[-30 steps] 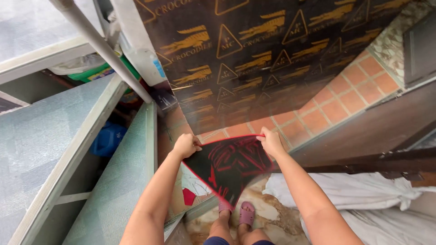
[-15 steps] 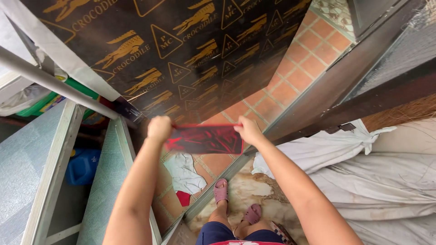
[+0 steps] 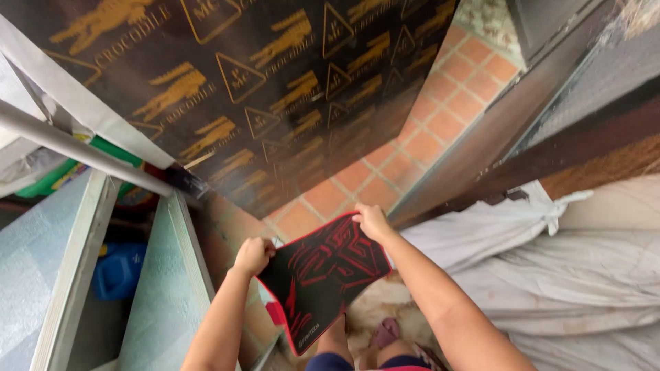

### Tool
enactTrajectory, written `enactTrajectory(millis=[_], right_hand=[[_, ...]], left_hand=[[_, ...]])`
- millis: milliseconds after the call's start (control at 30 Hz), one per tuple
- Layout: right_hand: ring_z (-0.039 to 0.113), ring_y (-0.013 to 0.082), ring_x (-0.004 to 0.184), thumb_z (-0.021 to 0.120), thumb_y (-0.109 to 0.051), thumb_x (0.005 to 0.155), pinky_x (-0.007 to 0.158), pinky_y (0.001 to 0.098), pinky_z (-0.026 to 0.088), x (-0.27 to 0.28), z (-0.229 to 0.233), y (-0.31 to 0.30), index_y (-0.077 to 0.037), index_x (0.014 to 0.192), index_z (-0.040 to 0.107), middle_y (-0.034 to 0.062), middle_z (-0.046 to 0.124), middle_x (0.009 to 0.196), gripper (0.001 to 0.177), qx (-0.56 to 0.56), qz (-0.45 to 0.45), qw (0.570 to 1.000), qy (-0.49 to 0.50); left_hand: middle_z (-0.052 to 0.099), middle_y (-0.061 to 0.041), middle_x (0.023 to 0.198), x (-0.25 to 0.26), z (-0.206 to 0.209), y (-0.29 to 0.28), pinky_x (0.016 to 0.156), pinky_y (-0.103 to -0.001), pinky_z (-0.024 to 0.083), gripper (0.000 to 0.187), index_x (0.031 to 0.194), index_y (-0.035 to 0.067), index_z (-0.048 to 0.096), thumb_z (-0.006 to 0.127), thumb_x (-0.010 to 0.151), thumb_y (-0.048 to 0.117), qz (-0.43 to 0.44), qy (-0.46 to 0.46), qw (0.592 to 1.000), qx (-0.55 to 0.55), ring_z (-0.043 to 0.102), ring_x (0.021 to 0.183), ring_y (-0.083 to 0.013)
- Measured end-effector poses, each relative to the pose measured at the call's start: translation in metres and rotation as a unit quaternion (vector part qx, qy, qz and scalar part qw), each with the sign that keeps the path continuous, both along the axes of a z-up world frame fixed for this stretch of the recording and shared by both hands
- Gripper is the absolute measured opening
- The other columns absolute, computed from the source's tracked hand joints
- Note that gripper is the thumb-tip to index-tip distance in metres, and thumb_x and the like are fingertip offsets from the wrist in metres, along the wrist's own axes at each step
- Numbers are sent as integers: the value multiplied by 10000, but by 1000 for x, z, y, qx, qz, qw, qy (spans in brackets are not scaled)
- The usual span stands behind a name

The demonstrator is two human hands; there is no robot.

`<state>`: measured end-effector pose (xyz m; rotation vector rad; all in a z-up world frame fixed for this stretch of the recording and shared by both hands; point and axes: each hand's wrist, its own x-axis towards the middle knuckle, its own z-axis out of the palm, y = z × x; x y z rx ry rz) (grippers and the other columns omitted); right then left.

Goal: The recorder cleans and organizes a computer desk area by moving peripherals and sweeping the surface.

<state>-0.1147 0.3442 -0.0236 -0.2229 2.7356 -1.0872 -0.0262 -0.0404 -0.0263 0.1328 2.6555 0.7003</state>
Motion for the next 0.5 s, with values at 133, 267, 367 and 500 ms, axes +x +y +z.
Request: enactTrajectory(millis=[133, 267, 367, 500], right_hand=[[653, 451, 752, 716, -189, 930, 683, 501, 524, 57, 29, 29, -67, 982, 636, 240, 663, 768, 155, -19, -90, 994, -56], [681, 407, 770, 745, -218, 882, 674, 493, 527, 118, 32, 84, -82, 947, 656, 196, 707, 778, 174, 11, -126, 991, -34], [700, 354, 747, 756, -225, 849, 678, 460, 536, 172, 46, 130, -99, 937, 681, 167, 726, 778, 171, -8, -132, 987, -89], [695, 277, 689, 789, -242, 837, 678, 410, 533, 238, 74, 217, -115, 952, 729, 139, 731, 754, 181, 8, -244, 958, -153]], left_hand=[[749, -146, 867, -15, 36, 35, 792, -457, 552, 130, 888, 96, 781, 775, 759, 93, -4, 24, 999, 40, 704, 867, -367], [757, -140, 906, -33, 27, 86, 812, -422, 565, 148, 908, 97, 775, 797, 761, 99, -120, -12, 992, 27, 729, 892, -326], [762, -150, 880, -42, 12, 130, 782, -423, 566, 170, 897, 98, 791, 817, 732, 66, -230, -34, 973, 1, 728, 871, -322], [756, -147, 760, -47, 58, 237, 673, -379, 573, 72, 844, 27, 754, 769, 774, 29, -300, -188, 935, 27, 757, 699, -252]])
